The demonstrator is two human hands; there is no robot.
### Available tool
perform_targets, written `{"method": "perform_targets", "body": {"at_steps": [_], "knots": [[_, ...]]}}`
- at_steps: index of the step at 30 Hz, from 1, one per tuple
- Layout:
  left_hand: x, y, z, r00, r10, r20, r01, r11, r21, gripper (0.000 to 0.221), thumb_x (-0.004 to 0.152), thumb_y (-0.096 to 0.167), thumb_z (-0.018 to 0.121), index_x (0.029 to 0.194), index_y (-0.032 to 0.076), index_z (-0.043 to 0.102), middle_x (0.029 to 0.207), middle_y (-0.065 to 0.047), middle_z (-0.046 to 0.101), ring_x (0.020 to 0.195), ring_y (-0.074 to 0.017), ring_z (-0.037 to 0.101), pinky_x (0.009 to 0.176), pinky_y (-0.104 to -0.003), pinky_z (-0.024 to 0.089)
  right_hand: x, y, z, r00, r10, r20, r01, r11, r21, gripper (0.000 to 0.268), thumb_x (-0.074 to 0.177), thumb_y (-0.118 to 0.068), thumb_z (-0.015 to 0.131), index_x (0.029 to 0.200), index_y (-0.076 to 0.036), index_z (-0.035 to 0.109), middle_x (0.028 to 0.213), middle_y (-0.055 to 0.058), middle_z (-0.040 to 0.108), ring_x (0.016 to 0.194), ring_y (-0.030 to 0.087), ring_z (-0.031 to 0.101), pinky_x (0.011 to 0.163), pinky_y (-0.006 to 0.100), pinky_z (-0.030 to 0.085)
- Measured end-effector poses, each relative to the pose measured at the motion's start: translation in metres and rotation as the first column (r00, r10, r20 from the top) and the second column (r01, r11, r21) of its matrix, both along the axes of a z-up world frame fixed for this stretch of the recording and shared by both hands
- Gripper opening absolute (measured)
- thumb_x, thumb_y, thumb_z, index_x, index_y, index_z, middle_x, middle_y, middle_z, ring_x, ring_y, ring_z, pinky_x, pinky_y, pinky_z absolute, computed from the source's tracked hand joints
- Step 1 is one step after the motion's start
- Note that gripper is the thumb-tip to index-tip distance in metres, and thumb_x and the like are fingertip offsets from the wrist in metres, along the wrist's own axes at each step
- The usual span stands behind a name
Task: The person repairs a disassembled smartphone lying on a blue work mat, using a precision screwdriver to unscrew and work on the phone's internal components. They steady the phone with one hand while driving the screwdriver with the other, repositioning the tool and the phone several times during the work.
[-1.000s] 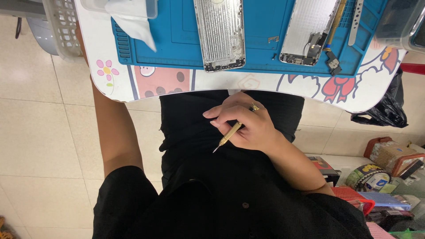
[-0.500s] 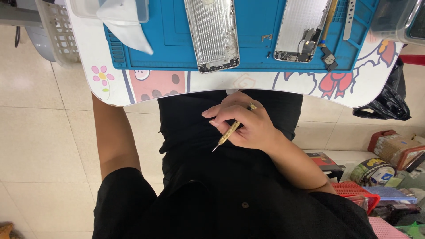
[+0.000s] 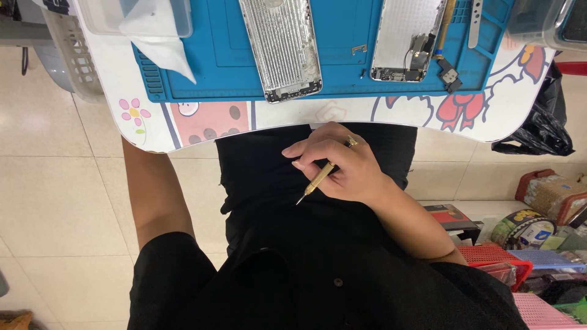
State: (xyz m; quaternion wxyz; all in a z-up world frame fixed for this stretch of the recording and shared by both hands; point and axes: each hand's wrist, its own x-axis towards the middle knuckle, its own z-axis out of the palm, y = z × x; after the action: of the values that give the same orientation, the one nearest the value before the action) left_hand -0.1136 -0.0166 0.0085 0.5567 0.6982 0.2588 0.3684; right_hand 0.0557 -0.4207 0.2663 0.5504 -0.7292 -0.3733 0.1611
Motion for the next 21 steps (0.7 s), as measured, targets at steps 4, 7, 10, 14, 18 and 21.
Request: {"method": "perform_targets", "body": {"at_steps": [4, 7, 10, 14, 18, 21], "knots": [[-0.003, 0.0, 0.002, 0.999, 0.028, 0.021, -0.027, 0.999, -0.025, 0.045, 0.113, 0.034, 0.057, 0.144, 0.001, 0.05, 0.128, -0.016, 0.065, 0.118, -0.025, 0.068, 0.101, -0.042, 0.056, 0.002, -0.001, 0.002, 1.0, 0.012, 0.013, -0.012, 1.0, -0.003, 0.022, 0.087, -0.001, 0.08, 0.094, -0.011, 0.061, 0.105, 0.001, 0.078, 0.085, 0.017, 0.066, 0.082, 0.032, 0.055], [-0.005, 0.0, 0.002, 0.998, 0.042, 0.036, -0.041, 0.998, -0.046, 0.046, 0.113, 0.034, 0.057, 0.145, 0.002, 0.05, 0.128, -0.016, 0.065, 0.119, -0.0249, 0.068, 0.102, -0.043, 0.055, 0.003, -0.001, 0.002, 1.0, 0.001, 0.017, -0.001, 1.0, -0.002, 0.022, 0.088, -0.002, 0.08, 0.094, -0.01, 0.061, 0.105, 0.002, 0.078, 0.085, 0.017, 0.066, 0.083, 0.033, 0.056], [-0.009, -0.001, 0.004, 0.997, 0.061, 0.048, -0.058, 0.996, -0.066, 0.047, 0.113, 0.034, 0.057, 0.146, 0.002, 0.049, 0.129, -0.015, 0.065, 0.119, -0.0248, 0.068, 0.102, -0.043, 0.055, 0.002, -0.001, 0.002, 1.0, -0.005, 0.019, 0.005, 1.0, 0.005, 0.021, 0.088, -0.002, 0.079, 0.094, -0.01, 0.061, 0.105, 0.002, 0.078, 0.085, 0.018, 0.066, 0.083, 0.032, 0.056], [-0.013, -0.002, 0.006, 0.994, 0.087, 0.067, -0.081, 0.992, -0.093, 0.047, 0.113, 0.034, 0.057, 0.147, 0.002, 0.049, 0.13, -0.015, 0.064, 0.12, -0.0246, 0.067, 0.103, -0.043, 0.055, 0.001, -0.002, -0.001, 1.0, -0.01, 0.017, 0.01, 1.0, 0.01, 0.02, 0.089, -0.003, 0.08, 0.093, -0.01, 0.061, 0.104, 0.002, 0.078, 0.085, 0.017, 0.067, 0.083, 0.032, 0.056], [-0.018, -0.005, 0.007, 0.99, 0.111, 0.086, -0.1, 0.987, -0.122, 0.048, 0.113, 0.034, 0.056, 0.148, 0.002, 0.049, 0.131, -0.015, 0.064, 0.122, -0.0245, 0.067, 0.104, -0.043, 0.054, 0.002, -0.003, 0.002, 1.0, -0.013, 0.018, 0.013, 1.0, 0.009, 0.02, 0.089, -0.002, 0.079, 0.094, -0.01, 0.061, 0.104, 0.002, 0.078, 0.086, 0.017, 0.068, 0.084, 0.033, 0.056], [-0.017, -0.006, 0.009, 0.987, 0.127, 0.098, -0.112, 0.983, -0.143, 0.049, 0.113, 0.035, 0.056, 0.149, 0.002, 0.049, 0.131, -0.015, 0.064, 0.122, -0.0244, 0.066, 0.105, -0.043, 0.054, 0.002, -0.004, 0.002, 1.0, -0.023, 0.0, 0.023, 1.0, 0.013, 0.021, 0.089, -0.002, 0.08, 0.094, -0.01, 0.061, 0.103, 0.003, 0.078, 0.085, 0.016, 0.068, 0.083, 0.032, 0.056]]}}
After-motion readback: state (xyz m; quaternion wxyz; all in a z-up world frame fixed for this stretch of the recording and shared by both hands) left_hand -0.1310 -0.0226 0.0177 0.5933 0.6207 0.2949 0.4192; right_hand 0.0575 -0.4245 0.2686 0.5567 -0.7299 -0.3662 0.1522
